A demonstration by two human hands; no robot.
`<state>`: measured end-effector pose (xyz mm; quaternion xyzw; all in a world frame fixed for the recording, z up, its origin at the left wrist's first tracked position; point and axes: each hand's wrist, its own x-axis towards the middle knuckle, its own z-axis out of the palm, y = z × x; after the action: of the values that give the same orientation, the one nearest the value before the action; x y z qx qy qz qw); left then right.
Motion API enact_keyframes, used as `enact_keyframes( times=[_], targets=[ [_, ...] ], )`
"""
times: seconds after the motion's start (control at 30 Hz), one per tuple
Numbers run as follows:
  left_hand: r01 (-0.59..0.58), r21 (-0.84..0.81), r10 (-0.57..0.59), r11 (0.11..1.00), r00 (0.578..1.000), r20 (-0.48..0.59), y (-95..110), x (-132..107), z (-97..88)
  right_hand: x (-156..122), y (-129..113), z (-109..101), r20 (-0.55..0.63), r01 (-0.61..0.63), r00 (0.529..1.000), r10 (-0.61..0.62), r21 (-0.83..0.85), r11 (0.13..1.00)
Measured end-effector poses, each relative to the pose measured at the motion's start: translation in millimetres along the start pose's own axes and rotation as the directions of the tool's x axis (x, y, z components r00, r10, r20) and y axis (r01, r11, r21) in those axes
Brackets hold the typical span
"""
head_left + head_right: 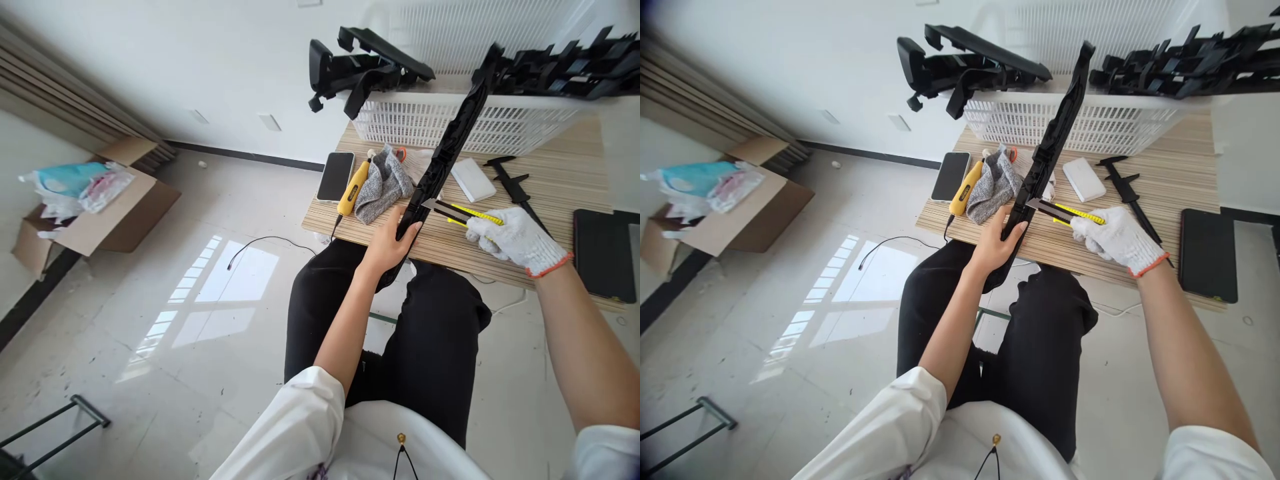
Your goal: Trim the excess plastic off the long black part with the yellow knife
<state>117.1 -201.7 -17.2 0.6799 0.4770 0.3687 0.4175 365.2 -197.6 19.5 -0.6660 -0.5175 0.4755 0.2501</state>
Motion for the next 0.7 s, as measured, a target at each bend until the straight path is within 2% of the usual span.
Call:
enact_keyframes(
  times=[0.1, 0.2, 0.3, 0.37, 0.43, 0.6, 0.7],
  targets=[
    [0.009, 0.014, -0.009, 1.0, 1.0, 0.005, 0, 0, -0.3, 0, 0, 0, 0.026, -0.007, 1.0, 0.006, 0.013, 1.0],
    [-0.009, 0.041, 0.009, 0.999, 1.0, -0.004, 0, -1, -0.6, -3, 8, 4, -0.116, 0.076, 0.991, -0.074, 0.012, 0.997],
    [-0.03, 0.043, 0.03, 0.999, 0.999, -0.014, 0, -1, -0.2, -7, 16, 8, -0.228, 0.193, 0.947, -0.228, -0.166, 0.967],
    [-0.038, 0.022, 0.038, 0.999, 0.999, -0.011, -1, -2, 0.4, -10, 16, 9, -0.23, 0.232, 0.923, -0.308, -0.306, 0.923],
    [-0.057, 0.0, 0.057, 0.998, 0.998, -0.018, -2, -2, 1.4, -12, 15, 9, -0.215, 0.246, 0.915, -0.342, -0.375, 0.894],
    [-0.082, -0.025, 0.081, 0.996, 0.996, -0.049, -6, -1, 4.2, -13, 11, 9, -0.214, 0.255, 0.903, -0.372, -0.429, 0.866],
    [-0.082, -0.028, 0.08, 0.996, 0.995, -0.057, -7, -1, 5.2, -14, 11, 10, -0.2, 0.237, 0.918, -0.342, -0.414, 0.879]
  ],
)
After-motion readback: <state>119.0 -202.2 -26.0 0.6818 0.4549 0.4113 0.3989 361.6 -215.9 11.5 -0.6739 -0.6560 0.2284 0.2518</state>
